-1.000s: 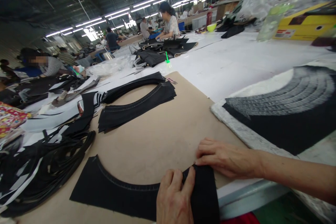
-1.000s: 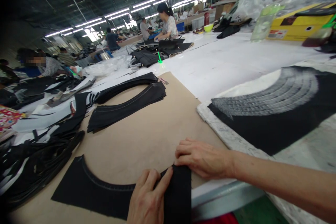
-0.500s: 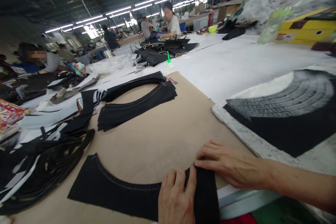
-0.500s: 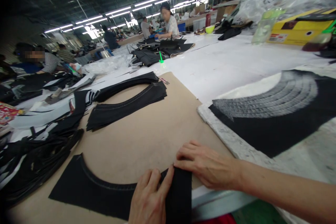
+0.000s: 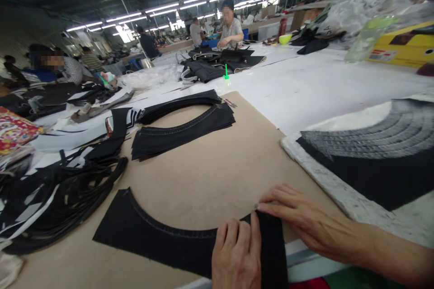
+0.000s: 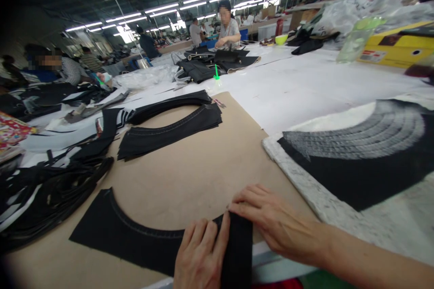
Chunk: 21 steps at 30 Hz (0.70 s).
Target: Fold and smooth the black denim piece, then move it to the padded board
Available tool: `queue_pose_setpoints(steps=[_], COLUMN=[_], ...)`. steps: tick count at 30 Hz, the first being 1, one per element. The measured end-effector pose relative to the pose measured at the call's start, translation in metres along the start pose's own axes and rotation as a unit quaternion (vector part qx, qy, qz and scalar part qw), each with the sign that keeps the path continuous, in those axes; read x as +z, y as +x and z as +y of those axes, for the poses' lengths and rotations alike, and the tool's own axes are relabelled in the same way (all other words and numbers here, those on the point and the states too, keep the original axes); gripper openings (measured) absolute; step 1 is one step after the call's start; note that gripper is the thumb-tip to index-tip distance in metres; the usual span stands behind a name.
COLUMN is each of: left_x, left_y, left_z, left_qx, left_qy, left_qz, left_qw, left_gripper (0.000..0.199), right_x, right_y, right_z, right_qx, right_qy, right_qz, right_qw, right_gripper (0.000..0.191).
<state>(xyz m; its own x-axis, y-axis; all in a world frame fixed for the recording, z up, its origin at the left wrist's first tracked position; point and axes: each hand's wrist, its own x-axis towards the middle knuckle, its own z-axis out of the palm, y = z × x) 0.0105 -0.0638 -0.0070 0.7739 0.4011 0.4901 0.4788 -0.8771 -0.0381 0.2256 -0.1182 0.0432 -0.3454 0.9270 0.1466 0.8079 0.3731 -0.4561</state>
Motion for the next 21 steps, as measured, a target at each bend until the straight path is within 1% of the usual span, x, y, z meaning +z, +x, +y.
queue_pose_setpoints(steps=[3,5,7,9,10,12,14,15,17,19,21], left_x=[0.000,-0.007,-0.018,-0.028,-0.031,-0.033,-0.031,-0.028,-0.023,-0.019,-0.016], left_y=[-0.009,-0.016,-0.024,-0.031,-0.034,-0.038,-0.040,-0.041,-0.041,-0.042,-0.040], left_z=[-0.004,-0.017,-0.034,-0.050,-0.057,-0.064,-0.063,-0.061,-0.054,-0.048,-0.042], left_qx=[-0.033,-0.061,-0.094,-0.114,-0.108,-0.069,-0.030,-0.023,-0.031,-0.044,-0.048], left_qy=[-0.062,-0.128,-0.170,-0.178,-0.178,-0.180,-0.172,-0.163,-0.139,-0.115,-0.100], left_qz=[0.064,0.081,0.067,0.041,0.027,0.003,-0.009,-0.008,0.003,0.031,0.069], left_qw=[0.995,0.987,0.979,0.977,0.978,0.981,0.985,0.986,0.990,0.992,0.991], left_gripper=[0.040,0.039,0.036,0.037,0.038,0.040,0.041,0.041,0.041,0.040,0.037], right_x=[0.011,0.015,0.014,0.011,0.010,0.010,0.016,0.021,0.033,0.046,0.057], right_y=[-0.004,-0.007,-0.008,-0.004,0.000,0.009,0.018,0.021,0.023,0.020,0.014], right_z=[-0.002,0.001,0.003,0.000,-0.004,-0.015,-0.027,-0.032,-0.038,-0.038,-0.031], right_qx=[-0.024,-0.033,-0.031,-0.023,-0.021,-0.017,-0.021,-0.022,-0.022,-0.017,-0.016], right_qy=[-0.042,-0.066,-0.073,-0.072,-0.074,-0.082,-0.085,-0.084,-0.084,-0.082,-0.071], right_qz=[0.006,0.032,0.063,0.092,0.106,0.117,0.100,0.084,0.057,0.045,0.046], right_qw=[0.999,0.997,0.995,0.993,0.991,0.990,0.991,0.993,0.995,0.995,0.996], right_gripper=[0.059,0.058,0.053,0.047,0.046,0.046,0.050,0.053,0.057,0.059,0.057])
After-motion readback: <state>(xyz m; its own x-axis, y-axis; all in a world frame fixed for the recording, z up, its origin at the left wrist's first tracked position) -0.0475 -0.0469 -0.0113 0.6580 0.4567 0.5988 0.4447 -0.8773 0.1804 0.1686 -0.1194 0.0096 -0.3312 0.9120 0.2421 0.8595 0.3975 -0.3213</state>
